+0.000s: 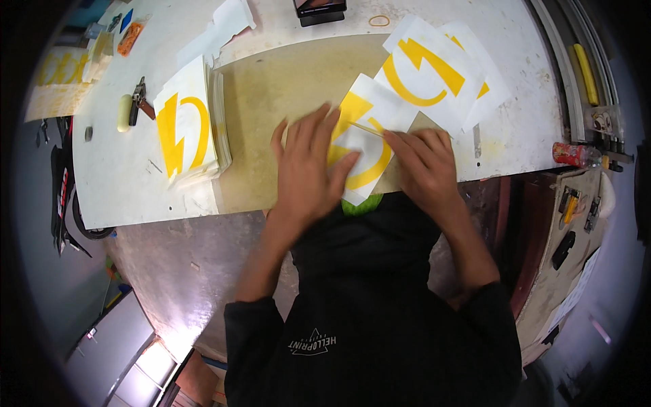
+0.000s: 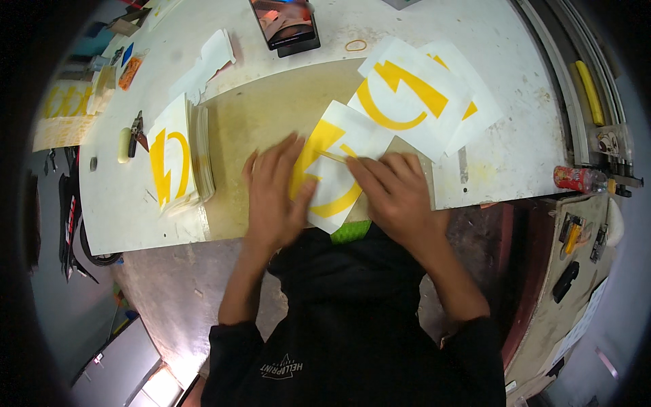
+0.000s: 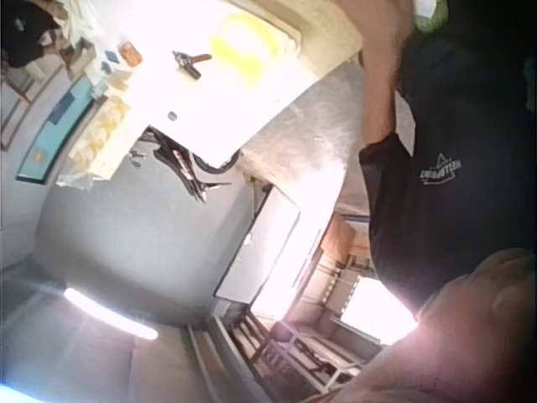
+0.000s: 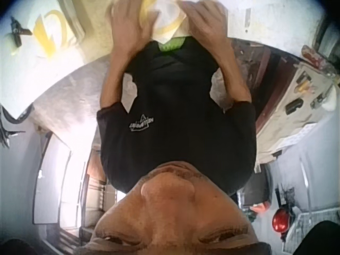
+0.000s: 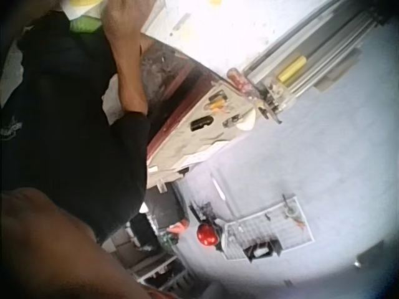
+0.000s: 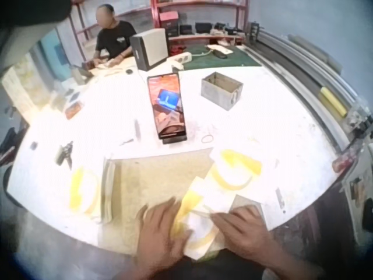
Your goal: The person repeatedly peels yellow lightning-bolt stickers from their white backing sheets using both hands. The peeled stickers are placed into a growing stack on the left side of the table while the backing sheets are set aside on the right.
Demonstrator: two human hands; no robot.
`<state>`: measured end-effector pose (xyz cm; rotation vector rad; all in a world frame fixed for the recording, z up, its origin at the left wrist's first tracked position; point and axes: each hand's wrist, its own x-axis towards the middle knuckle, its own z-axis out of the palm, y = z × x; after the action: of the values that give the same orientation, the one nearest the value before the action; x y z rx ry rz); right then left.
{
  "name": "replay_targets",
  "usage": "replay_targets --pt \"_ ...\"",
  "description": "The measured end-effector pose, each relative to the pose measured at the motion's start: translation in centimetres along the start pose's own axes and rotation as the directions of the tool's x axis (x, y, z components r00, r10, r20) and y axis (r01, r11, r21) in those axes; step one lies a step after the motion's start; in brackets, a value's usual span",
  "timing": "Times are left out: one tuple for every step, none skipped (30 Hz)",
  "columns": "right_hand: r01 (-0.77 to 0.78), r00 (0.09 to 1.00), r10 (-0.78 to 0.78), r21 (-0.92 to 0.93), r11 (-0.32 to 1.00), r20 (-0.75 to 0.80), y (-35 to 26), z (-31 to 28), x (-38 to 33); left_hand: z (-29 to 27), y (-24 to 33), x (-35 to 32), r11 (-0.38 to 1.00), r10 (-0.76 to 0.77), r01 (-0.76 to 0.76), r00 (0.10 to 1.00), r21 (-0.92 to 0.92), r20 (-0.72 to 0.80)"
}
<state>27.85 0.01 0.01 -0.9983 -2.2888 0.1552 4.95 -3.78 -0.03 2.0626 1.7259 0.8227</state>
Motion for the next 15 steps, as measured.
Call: replay_targets --pt "0.085 0.994 -0.082 -0.024 0.996 0.077 0.0 0.5 1.2 -0.2 -1.2 1.5 0.985 0.036 -0.037 0.999 -0.168 -0.007" --pt "0.079 0.995 -0.076 -0.037 0.996 0.069 0.6 1.5 2.0 0.0 -2.1 2.8 0.916 -0.009 0.039 0.997 -0.399 0.077" --pt "0.076 0.996 -0.073 -0.048 0.996 0.059 1.4 2.8 2.9 0.2 -3.1 4.2 0.791 -0.033 0.125 0.986 -0.598 0.163" --pt "0.071 0.996 -0.067 -0.066 0.995 0.050 1.8 3.7 3.4 0.3 -4.0 5.4 0.614 -0.030 0.215 0.968 -0.759 0.250" --pt "0.116 0.990 -0.113 -0.024 0.993 0.087 1.0 4.4 3.1 0.4 -4.7 6.3 0.736 0.021 0.186 0.955 -0.651 0.297" --pt "0.156 0.980 -0.157 0.017 0.988 0.120 -0.1 5.1 2.4 0.6 -5.6 7.2 0.837 0.066 0.142 0.933 -0.528 0.354" --pt "0.188 0.968 -0.194 0.054 0.981 0.157 -1.5 5.5 1.5 0.9 -6.0 7.5 0.912 0.105 0.081 0.902 -0.402 0.420" --pt "0.253 0.941 -0.285 0.181 0.950 0.181 -3.3 5.5 0.3 1.1 -6.3 7.4 0.918 0.114 0.057 0.910 -0.392 0.399" --pt "0.285 0.912 -0.357 0.310 0.907 0.204 -4.8 4.4 -0.4 1.2 -6.4 7.2 0.919 0.114 0.052 0.914 -0.391 0.390" --pt "0.269 0.928 -0.323 0.264 0.926 0.186 -4.5 4.1 -0.5 1.2 -6.5 6.9 0.919 0.115 0.047 0.918 -0.390 0.381" --pt "0.251 0.943 -0.289 0.217 0.943 0.165 -3.8 3.7 -0.8 1.2 -6.6 6.7 0.920 0.116 0.041 0.921 -0.389 0.372" --pt "0.160 0.974 -0.171 0.085 0.983 0.150 -2.7 2.8 -1.2 1.3 -6.3 6.5 0.927 0.116 0.034 0.921 -0.373 0.373" --pt "0.066 0.991 -0.061 -0.044 0.997 0.116 -1.4 2.1 -1.5 1.1 -5.9 6.6 0.936 0.113 0.026 0.922 -0.352 0.369" --pt "0.014 0.985 -0.004 -0.058 0.998 0.173 -1.4 1.4 -2.7 1.0 -5.7 6.6 0.944 0.111 0.018 0.924 -0.331 0.365" --pt "0.073 0.982 -0.073 0.009 0.997 0.175 -2.6 1.0 -4.1 1.1 -5.8 6.4 0.955 0.143 -0.032 0.922 -0.296 0.361"
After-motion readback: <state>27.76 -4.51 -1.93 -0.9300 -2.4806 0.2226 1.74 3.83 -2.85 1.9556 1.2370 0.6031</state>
